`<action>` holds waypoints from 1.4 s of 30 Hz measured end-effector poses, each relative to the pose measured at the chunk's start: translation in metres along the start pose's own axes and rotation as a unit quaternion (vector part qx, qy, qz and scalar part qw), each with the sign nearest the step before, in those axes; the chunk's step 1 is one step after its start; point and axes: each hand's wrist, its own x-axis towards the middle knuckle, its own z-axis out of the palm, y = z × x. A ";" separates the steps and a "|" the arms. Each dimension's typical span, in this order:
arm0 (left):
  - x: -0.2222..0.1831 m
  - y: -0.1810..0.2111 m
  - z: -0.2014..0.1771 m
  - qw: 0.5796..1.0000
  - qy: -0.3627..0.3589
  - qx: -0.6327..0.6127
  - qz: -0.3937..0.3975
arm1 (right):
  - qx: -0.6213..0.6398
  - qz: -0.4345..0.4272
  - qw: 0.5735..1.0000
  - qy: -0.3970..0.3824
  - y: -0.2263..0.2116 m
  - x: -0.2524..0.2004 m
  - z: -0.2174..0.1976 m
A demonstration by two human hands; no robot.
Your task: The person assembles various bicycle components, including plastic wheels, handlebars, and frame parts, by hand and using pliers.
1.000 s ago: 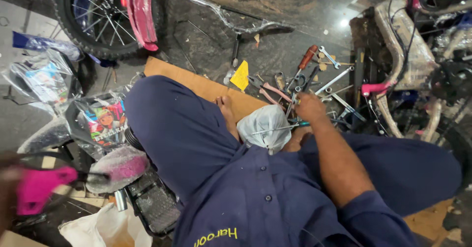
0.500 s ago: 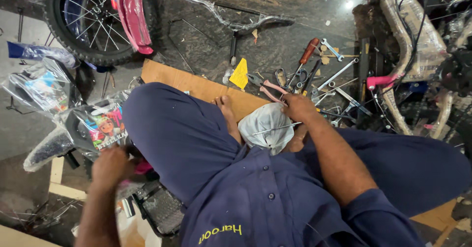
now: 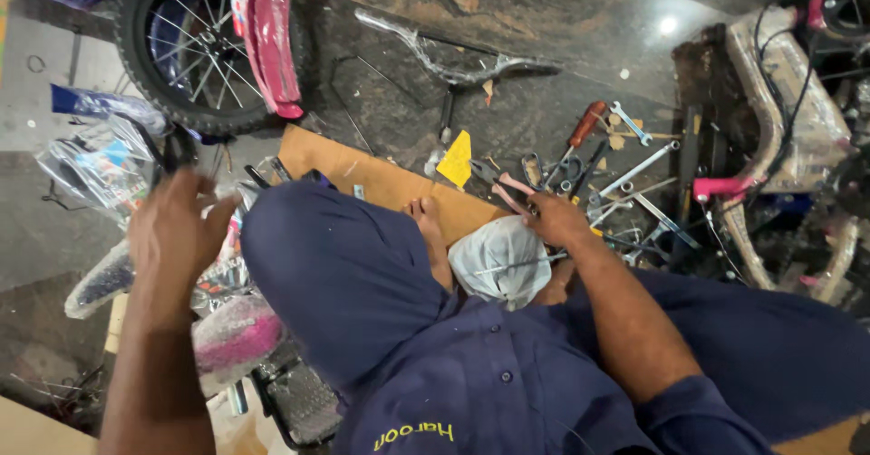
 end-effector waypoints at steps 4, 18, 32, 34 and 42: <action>0.085 0.090 -0.021 0.996 -0.025 -0.042 0.078 | 0.010 -0.049 0.999 0.018 0.006 0.007 0.004; 0.212 0.265 0.287 0.973 0.002 0.035 0.227 | 0.080 -0.037 0.996 -0.014 -0.009 0.004 0.014; 0.192 0.292 0.215 0.922 0.100 0.001 0.374 | 0.138 -0.068 0.986 0.069 -0.021 0.012 -0.004; 0.178 0.307 0.193 0.899 0.178 -0.058 0.395 | 0.247 0.043 0.968 0.029 -0.021 0.014 -0.012; 0.058 0.355 0.127 0.891 0.182 -0.107 0.402 | 0.578 -0.215 0.763 0.193 -0.070 -0.001 -0.097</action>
